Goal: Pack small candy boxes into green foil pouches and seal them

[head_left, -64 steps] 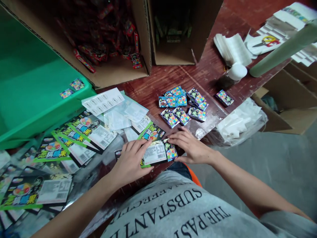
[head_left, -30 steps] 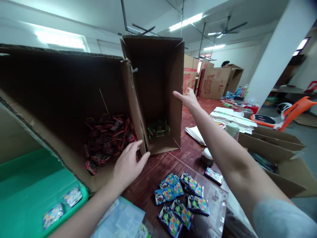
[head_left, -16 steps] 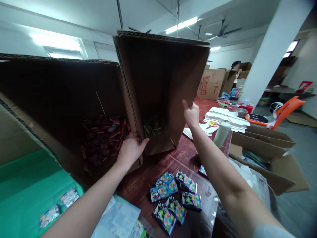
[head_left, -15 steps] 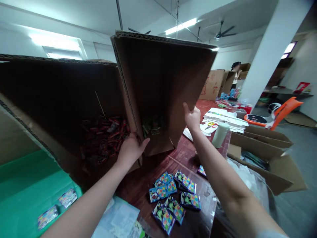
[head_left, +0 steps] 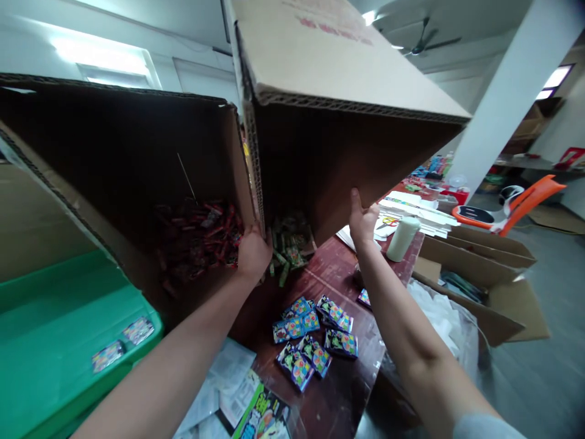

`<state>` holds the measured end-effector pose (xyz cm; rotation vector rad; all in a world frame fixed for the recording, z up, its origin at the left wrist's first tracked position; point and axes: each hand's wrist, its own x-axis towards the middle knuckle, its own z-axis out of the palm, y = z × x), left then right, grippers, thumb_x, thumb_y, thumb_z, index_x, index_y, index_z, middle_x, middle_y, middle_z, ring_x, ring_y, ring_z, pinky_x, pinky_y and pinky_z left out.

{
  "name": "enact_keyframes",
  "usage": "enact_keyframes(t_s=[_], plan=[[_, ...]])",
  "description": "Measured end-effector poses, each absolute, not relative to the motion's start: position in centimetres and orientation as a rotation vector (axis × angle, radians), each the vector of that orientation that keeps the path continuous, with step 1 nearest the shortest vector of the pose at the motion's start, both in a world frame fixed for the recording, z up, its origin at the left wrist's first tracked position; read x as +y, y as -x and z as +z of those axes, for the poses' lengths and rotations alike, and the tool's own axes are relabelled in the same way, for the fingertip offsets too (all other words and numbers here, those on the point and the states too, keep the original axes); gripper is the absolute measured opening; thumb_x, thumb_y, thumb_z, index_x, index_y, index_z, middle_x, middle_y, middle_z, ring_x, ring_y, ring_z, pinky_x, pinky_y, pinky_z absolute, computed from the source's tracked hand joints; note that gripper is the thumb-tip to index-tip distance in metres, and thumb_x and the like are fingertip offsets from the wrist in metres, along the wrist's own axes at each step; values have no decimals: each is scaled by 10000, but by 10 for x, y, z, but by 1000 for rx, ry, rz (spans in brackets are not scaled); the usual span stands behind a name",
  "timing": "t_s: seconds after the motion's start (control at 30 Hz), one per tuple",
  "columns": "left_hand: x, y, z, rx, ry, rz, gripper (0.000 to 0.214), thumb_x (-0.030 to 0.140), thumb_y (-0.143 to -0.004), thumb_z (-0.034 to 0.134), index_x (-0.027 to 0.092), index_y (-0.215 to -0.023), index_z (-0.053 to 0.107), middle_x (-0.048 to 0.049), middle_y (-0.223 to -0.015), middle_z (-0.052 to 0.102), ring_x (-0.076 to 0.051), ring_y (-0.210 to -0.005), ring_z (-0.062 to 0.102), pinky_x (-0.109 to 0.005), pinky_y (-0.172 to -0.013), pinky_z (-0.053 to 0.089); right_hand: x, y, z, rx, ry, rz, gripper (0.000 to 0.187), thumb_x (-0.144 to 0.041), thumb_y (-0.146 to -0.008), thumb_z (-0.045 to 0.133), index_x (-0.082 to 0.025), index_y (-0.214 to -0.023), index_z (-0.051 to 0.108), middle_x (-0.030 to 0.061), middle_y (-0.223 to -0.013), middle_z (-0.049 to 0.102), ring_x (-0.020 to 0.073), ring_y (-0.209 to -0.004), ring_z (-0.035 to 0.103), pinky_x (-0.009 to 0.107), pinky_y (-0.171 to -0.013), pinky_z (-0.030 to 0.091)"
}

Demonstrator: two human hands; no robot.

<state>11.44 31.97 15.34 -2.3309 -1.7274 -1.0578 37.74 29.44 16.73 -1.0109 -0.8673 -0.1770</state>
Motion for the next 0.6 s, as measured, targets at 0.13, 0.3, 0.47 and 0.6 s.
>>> enact_keyframes(t_s=[0.13,0.3,0.47,0.6], plan=[[330,-129,170,-1696,2327,-1136,455,335,-1016,454,77,-1379,548,-235,-1257,694,-350,-1155,692,-404,-971,533,309,-391,175,-849,1007,-217,602,-613,-932,538,-89,-1169,714,156,-1170,739,303,-1148,684,465,-1044,509],[354,-147,192,-1665,2481,-1290,712,294,-961,607,46,-1553,297,-264,-1377,626,-385,-1272,628,-480,-1061,496,348,-410,189,-856,1033,-252,638,-620,-968,428,-95,-1215,693,154,-1206,718,304,-1190,672,476,-1058,493],[340,-136,189,-1172,2529,-1478,763,181,-924,616,58,-1569,229,-249,-1620,334,-334,-1540,299,-474,-1259,277,399,-418,197,-963,1145,-314,647,-570,-1018,317,-87,-1287,654,164,-1260,697,283,-1232,657,432,-1041,503],[321,-88,162,-1028,2412,-1378,584,240,-982,535,131,-1526,353,-180,-1542,428,-293,-1487,376,-466,-1254,296,454,-421,204,-1077,1206,-271,525,-469,-1041,352,-110,-1268,660,150,-1209,724,273,-1186,679,453,-1014,524]])
